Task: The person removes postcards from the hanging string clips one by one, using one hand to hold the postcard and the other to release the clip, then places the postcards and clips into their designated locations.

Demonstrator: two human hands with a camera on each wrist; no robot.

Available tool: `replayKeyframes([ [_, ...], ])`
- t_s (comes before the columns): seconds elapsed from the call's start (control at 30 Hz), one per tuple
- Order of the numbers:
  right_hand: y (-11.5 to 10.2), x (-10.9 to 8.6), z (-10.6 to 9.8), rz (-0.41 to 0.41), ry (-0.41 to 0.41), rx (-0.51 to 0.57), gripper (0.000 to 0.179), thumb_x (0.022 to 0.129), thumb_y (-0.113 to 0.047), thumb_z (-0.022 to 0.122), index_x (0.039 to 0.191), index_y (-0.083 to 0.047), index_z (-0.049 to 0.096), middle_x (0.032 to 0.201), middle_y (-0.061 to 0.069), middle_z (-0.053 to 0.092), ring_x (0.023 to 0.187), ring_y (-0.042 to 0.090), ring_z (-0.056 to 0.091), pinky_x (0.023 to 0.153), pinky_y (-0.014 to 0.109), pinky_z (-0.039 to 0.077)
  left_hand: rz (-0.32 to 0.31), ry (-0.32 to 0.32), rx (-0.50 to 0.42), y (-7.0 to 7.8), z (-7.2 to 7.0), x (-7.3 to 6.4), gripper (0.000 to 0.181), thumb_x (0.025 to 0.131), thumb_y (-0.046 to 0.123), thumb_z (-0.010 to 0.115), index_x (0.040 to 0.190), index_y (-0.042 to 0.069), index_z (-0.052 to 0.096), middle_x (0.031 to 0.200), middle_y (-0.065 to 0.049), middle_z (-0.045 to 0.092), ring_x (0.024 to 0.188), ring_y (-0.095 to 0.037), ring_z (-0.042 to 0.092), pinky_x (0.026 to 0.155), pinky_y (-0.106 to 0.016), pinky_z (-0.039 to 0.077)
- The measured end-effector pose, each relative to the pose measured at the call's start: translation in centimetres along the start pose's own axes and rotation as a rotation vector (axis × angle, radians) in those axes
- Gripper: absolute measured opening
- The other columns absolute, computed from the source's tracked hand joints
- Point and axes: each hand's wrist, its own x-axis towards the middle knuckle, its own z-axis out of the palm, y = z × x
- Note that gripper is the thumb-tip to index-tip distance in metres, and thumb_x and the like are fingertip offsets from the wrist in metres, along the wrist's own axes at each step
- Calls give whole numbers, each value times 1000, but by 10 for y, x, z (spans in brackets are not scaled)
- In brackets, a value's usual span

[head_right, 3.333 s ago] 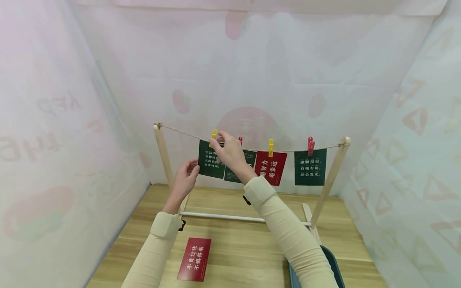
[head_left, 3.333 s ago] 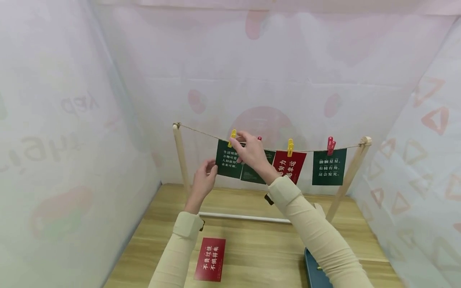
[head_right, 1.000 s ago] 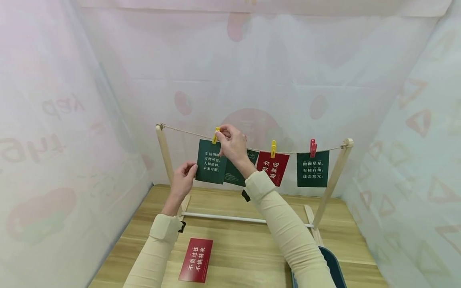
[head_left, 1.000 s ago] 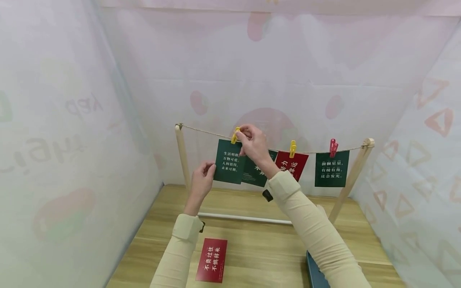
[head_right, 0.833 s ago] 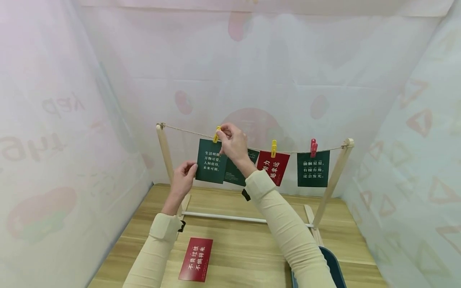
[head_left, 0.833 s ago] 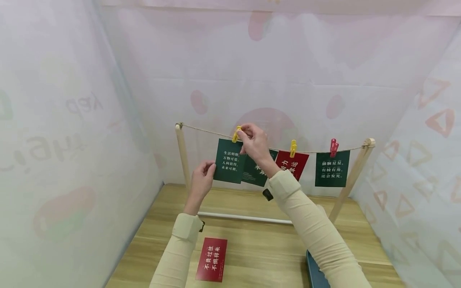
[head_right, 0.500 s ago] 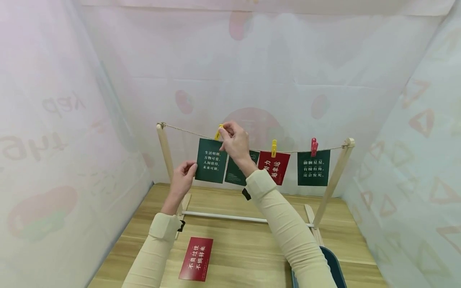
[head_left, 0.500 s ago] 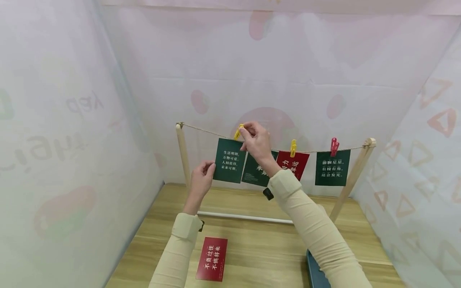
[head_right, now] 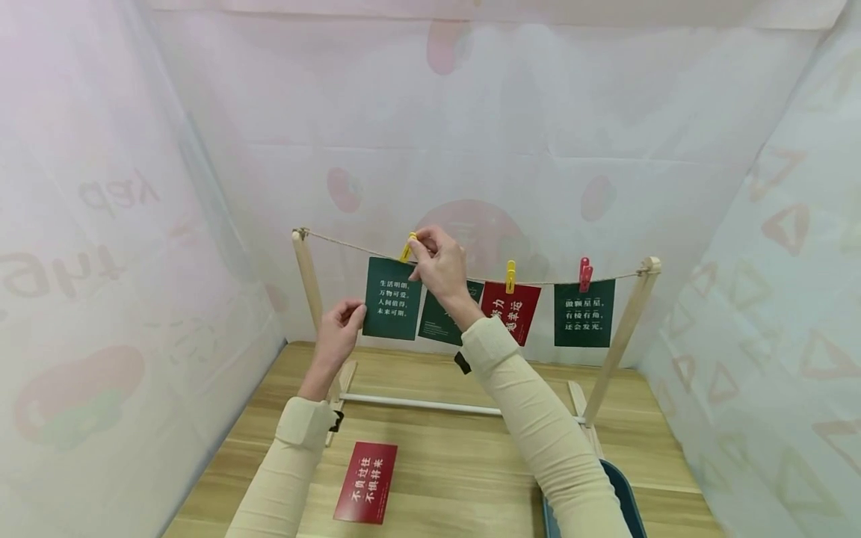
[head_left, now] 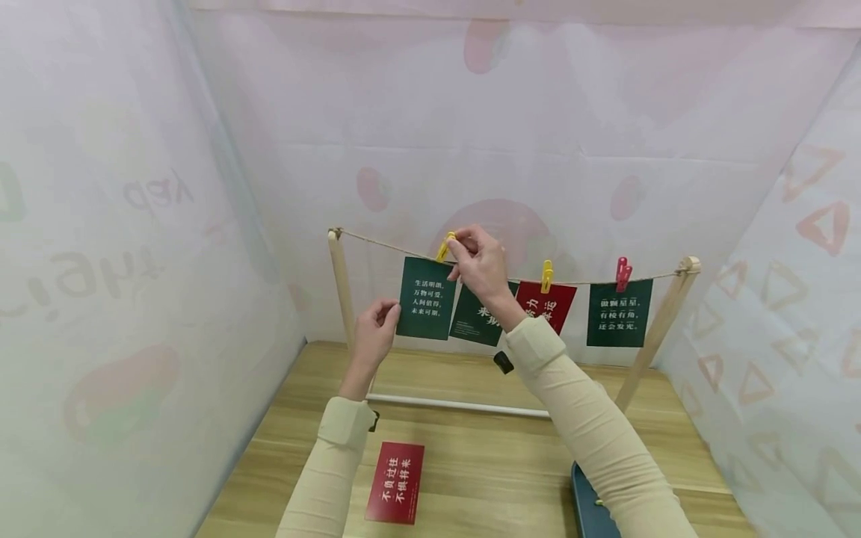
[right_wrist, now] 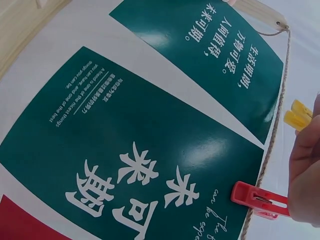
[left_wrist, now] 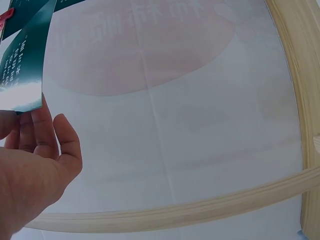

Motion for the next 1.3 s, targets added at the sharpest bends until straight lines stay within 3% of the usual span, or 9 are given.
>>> replayKeyframes([
  [0.13, 0, -2, 0, 5, -10, -9, 19, 98, -15, 61, 111, -2, 62, 102, 19, 74, 54, 43, 62, 43, 23, 47, -2, -7, 17, -2, -1, -2, 19, 98, 9, 58, 106, -7, 65, 101, -25, 68, 85, -25, 61, 69, -10, 44],
  [0.2, -1, -2, -1, 14, -17, -10, 22, 98, -17, 60, 114, -2, 61, 104, 19, 74, 55, 43, 62, 44, 23, 47, -2, -17, 30, 8, -4, -5, 19, 98, 6, 56, 107, -10, 63, 101, -27, 66, 86, -25, 60, 69, -10, 44],
  [0.33, -19, -8, -5, 31, -42, -16, 26, 99, -13, 58, 119, 4, 57, 108, 24, 71, 48, 24, 61, 45, 23, 48, -30, -30, 28, 15, -7, -8, 19, 98, 4, 56, 107, -11, 62, 102, -28, 65, 87, -22, 60, 71, -10, 45],
  [0.47, -41, -18, -9, 27, -61, -22, 30, 99, -9, 57, 121, 11, 54, 110, 29, 68, 46, 7, 56, 49, 32, 51, -59, -33, -3, -6, -9, -5, 20, 98, 9, 58, 108, -7, 64, 104, -25, 66, 89, -15, 59, 74, -9, 46],
  [0.57, -37, -23, -11, 37, -78, -21, 32, 99, -11, 58, 123, 10, 54, 112, 27, 68, 50, 21, 60, 51, 35, 53, -76, -40, -26, -13, -12, -7, 20, 98, 11, 60, 108, -5, 65, 105, -24, 66, 89, -13, 60, 75, -11, 47],
  [0.67, -22, -24, -13, 64, -106, -9, 34, 100, -16, 57, 126, 6, 53, 114, 24, 67, 58, 39, 61, 50, 29, 52, -84, -37, -25, -16, -14, -10, 20, 97, 12, 60, 106, -5, 65, 103, -22, 67, 85, -9, 59, 73, -11, 48],
  [0.8, -4, -23, -18, 69, -140, -13, 36, 99, -23, 59, 126, 0, 55, 112, 20, 68, 62, 47, 59, 50, 28, 51, -56, -32, 15, -18, -16, -11, 18, 97, 11, 61, 104, -4, 66, 98, -23, 68, 79, -6, 57, 69, -12, 47],
  [0.97, 4, -29, -26, 66, -183, -103, 35, 97, -29, 62, 122, -5, 58, 106, 15, 70, 58, 38, 62, 55, 30, 54, -56, -27, 38, -21, -18, -14, 18, 96, 11, 61, 104, -5, 67, 97, -24, 68, 79, -9, 58, 70, -12, 47],
  [1.3, 21, -52, -48, 48, -182, -227, 29, 96, -27, 64, 117, -7, 61, 96, 11, 72, 55, 20, 61, 57, 27, 56, -214, -68, 53, -25, -29, -22, 24, 97, 17, 61, 111, -3, 65, 109, -22, 68, 90, -13, 63, 75, -17, 52],
])
